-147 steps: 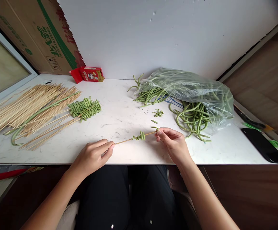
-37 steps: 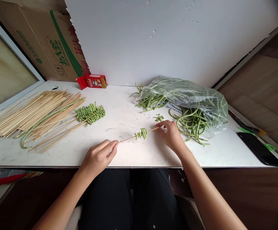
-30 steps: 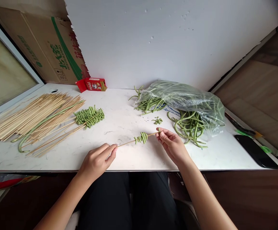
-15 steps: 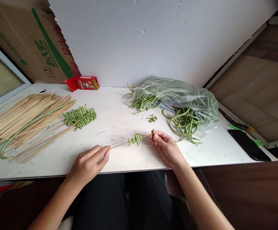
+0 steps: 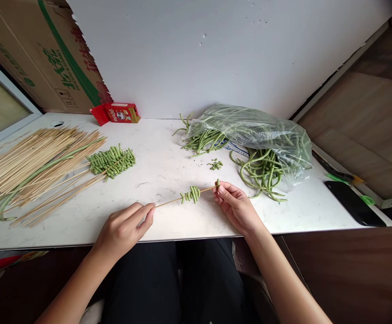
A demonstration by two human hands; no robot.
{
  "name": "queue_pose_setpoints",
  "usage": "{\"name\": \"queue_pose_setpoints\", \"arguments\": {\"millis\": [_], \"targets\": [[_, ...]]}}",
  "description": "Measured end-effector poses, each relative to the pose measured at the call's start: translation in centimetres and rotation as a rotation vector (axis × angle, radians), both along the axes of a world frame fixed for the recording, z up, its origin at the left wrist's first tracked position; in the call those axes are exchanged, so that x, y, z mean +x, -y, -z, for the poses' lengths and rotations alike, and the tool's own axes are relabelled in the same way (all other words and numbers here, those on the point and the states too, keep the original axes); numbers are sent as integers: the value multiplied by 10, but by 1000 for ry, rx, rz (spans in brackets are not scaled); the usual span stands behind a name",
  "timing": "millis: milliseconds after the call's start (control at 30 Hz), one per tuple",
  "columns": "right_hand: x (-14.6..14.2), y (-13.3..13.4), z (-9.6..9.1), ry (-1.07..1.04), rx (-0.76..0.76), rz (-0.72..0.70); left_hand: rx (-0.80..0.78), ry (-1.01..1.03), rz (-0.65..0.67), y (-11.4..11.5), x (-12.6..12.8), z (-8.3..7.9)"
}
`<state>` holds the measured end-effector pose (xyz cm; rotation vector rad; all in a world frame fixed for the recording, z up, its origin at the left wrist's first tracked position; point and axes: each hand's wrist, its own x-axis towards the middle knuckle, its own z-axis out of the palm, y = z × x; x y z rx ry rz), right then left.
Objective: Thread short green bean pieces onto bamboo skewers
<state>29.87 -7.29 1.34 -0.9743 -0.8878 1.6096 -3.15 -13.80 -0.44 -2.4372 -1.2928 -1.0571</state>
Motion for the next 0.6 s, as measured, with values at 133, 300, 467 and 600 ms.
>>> {"name": "queue_pose_setpoints", "arguments": {"millis": [133,300,467,600], "targets": [[0,-1,0,-19,7,-6,24,-8,-11,0,0,-1],[0,-1,1,-21,10,-8,8,2,-14,0,1,-2],[0,-1,0,-41,6,-12,7,-1,-22,0,1,-1],[0,-1,0,-42,0,-2,21,-10,-20,0,1,-1]]}}
